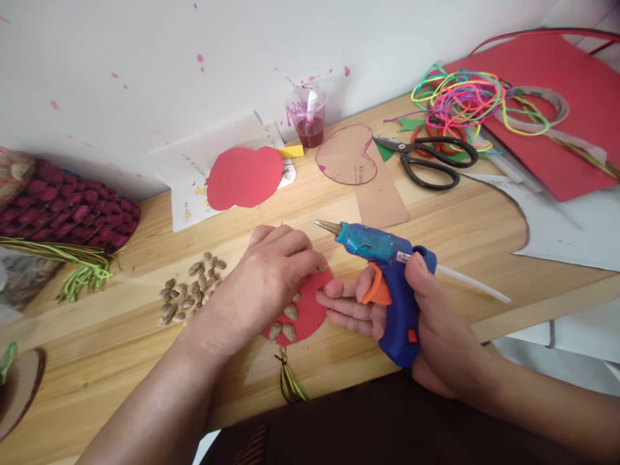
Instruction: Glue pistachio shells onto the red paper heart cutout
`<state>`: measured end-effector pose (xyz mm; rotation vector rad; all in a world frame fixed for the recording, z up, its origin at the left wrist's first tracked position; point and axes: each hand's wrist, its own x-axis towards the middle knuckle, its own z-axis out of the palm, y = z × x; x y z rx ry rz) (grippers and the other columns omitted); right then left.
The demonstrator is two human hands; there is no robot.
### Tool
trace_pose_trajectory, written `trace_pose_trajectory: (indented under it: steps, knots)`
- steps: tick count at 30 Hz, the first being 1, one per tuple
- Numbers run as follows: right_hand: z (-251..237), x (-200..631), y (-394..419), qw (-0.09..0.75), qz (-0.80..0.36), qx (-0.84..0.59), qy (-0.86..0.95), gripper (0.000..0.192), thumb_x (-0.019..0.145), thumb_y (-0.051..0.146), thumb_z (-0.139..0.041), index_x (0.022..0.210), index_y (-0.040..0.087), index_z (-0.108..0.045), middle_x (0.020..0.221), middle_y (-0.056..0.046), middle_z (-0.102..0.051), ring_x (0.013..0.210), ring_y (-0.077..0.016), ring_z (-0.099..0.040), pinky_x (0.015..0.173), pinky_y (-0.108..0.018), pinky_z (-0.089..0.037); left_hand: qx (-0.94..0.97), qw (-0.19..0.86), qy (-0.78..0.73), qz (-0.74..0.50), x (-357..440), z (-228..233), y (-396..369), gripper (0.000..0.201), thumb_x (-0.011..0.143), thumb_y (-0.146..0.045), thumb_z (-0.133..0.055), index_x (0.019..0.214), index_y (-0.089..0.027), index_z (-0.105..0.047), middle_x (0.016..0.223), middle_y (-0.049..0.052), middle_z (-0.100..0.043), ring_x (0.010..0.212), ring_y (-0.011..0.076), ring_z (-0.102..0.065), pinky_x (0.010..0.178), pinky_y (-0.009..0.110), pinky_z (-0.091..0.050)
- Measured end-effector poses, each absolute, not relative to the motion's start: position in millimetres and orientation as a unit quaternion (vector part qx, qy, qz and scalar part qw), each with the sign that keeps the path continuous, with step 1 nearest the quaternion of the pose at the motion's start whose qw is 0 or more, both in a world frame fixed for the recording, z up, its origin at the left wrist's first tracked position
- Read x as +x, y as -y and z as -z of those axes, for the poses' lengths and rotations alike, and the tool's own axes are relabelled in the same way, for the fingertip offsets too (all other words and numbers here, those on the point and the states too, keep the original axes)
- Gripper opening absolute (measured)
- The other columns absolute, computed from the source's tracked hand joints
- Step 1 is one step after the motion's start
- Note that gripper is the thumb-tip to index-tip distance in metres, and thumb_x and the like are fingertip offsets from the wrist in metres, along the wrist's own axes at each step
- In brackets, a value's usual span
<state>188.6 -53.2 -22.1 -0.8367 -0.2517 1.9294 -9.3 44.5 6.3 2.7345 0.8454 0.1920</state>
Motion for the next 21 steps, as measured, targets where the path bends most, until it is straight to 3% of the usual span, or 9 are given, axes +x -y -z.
trace_pose_trajectory:
  steps: [4,9,16,21]
  knots:
    - [22.3,188.5,54.4,0.485,-0.793,-0.353,0.105,0.061,0.09,0.075,-0.046,0.084,0.019,-0.071,0.112,-0.014,-0.078,0.117,-0.0352,-0.07,0.112,-0.062,-0.04,0.924,0.15,-0.328,-0.126,-17.4,-9.6,-44.7,0.023,0.1,-0.019,-0.053,0.118,-0.021,-0.067,0.101,0.006,-0.068,0.093,0.0194,-0.063,0.083,0.036,-0.049]
    - [21.7,188.2,54.8,0.488,-0.793,-0.352,0.098,0.062,0.09,0.076,-0.046,0.084,0.02,-0.071,0.112,-0.014,-0.078,0.115,-0.0349,-0.071,0.112,-0.064,-0.038,0.879,0.186,-0.403,-0.176,-21.5,-11.1,-42.6,0.021,0.096,-0.016,-0.056,0.107,-0.02,-0.074,0.095,0.004,-0.067,0.078,0.0129,-0.064,0.072,0.026,-0.054]
    - [21.8,187.6,54.8,0.484,-0.789,-0.366,0.1,0.063,0.087,0.078,-0.046,0.083,0.021,-0.072,0.112,-0.013,-0.078,0.115,-0.0364,-0.071,0.112,-0.063,-0.039,0.882,0.231,-0.376,-0.166,-10.3,1.6,-35.9,0.021,0.095,-0.015,-0.058,0.107,-0.022,-0.074,0.096,0.005,-0.065,0.081,0.0136,-0.065,0.073,0.027,-0.056]
    - [22.7,186.8,56.1,0.488,-0.789,-0.361,0.099,0.063,0.09,0.076,-0.045,0.088,0.02,-0.073,0.113,-0.014,-0.077,0.118,-0.035,-0.069,0.112,-0.06,-0.041,0.883,0.222,-0.38,-0.166,-8.8,6.7,-35.6,0.019,0.097,-0.02,-0.056,0.102,-0.023,-0.074,0.092,0.004,-0.064,0.075,0.0135,-0.063,0.063,0.025,-0.054]
